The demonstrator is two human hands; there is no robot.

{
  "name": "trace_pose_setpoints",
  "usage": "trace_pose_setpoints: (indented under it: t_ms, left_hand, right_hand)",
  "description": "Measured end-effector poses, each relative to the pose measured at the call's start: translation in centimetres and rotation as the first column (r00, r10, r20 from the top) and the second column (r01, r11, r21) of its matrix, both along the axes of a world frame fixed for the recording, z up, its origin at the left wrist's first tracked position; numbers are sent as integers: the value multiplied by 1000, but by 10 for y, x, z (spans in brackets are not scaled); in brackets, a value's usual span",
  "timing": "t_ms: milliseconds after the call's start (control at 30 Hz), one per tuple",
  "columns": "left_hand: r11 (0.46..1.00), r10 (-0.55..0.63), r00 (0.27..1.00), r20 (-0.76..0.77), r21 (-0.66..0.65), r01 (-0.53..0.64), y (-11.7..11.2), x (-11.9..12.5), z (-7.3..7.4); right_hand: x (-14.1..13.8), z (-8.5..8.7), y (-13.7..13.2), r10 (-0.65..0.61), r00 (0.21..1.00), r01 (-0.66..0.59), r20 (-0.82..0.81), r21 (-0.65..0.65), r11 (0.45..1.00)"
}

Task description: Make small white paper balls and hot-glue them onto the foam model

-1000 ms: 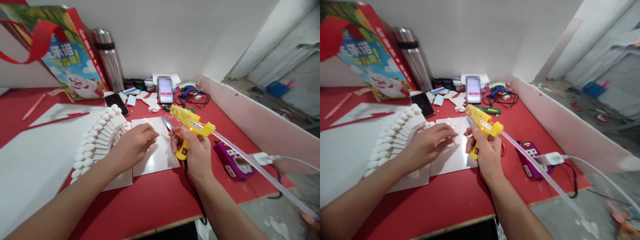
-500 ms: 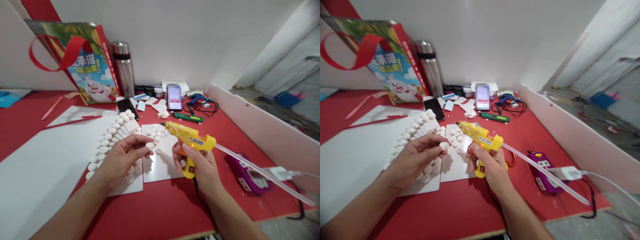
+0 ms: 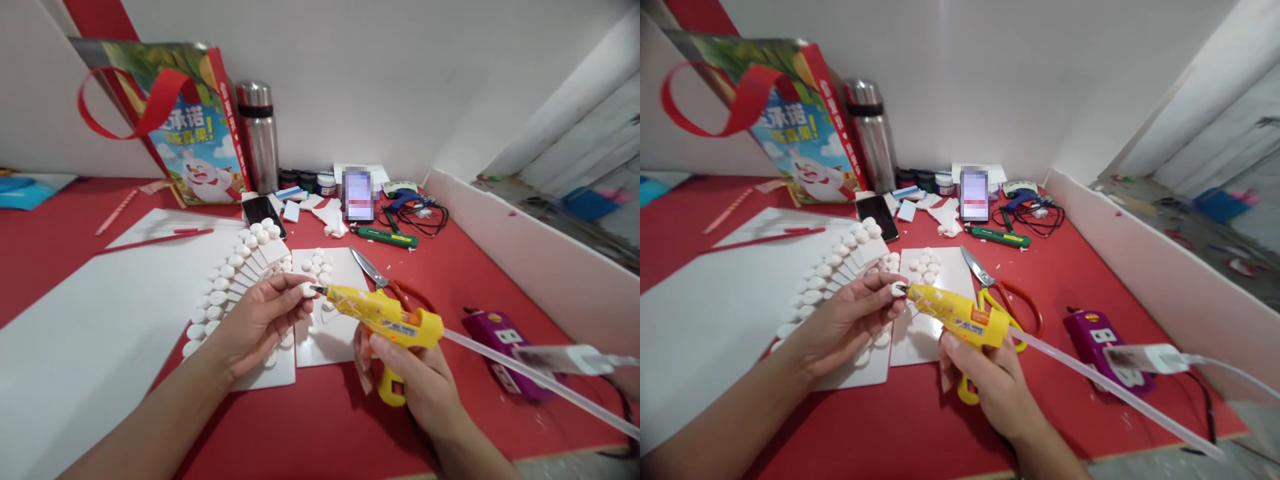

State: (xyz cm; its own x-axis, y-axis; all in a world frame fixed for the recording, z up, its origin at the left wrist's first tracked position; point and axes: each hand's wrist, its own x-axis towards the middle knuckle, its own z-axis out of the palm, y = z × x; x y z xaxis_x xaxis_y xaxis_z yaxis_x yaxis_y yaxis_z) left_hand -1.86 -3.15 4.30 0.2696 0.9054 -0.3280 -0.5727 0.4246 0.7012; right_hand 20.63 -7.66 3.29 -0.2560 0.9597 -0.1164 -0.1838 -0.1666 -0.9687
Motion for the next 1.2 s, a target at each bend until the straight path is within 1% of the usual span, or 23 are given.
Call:
trace_pose_setpoints:
  t_ms: [167,333,633,967,1200]
  left_hand:
    - [1000,27,999,19,13,-27,1,-1,0]
    - [999,25,1000,7,28,-25,2,-2,-3]
    - [999,13,1000,15,36,-14,2,0,-3]
    - [1000,30,998,49,1,-30,3,1,-3]
    - [999,35,998,59,-16,-34,2,-1,-1]
  right_hand:
    - [0,0,2,8,997,-12,77,51,999]
    - [0,1,2,10,994,-16,112,57,998]
    - [-1,0,3,-3,995,-2,104,39,999]
    - [-1,0,3,21,993,-26,117,37,999]
    - [0,0,4,-2,992,-3,128,40,999]
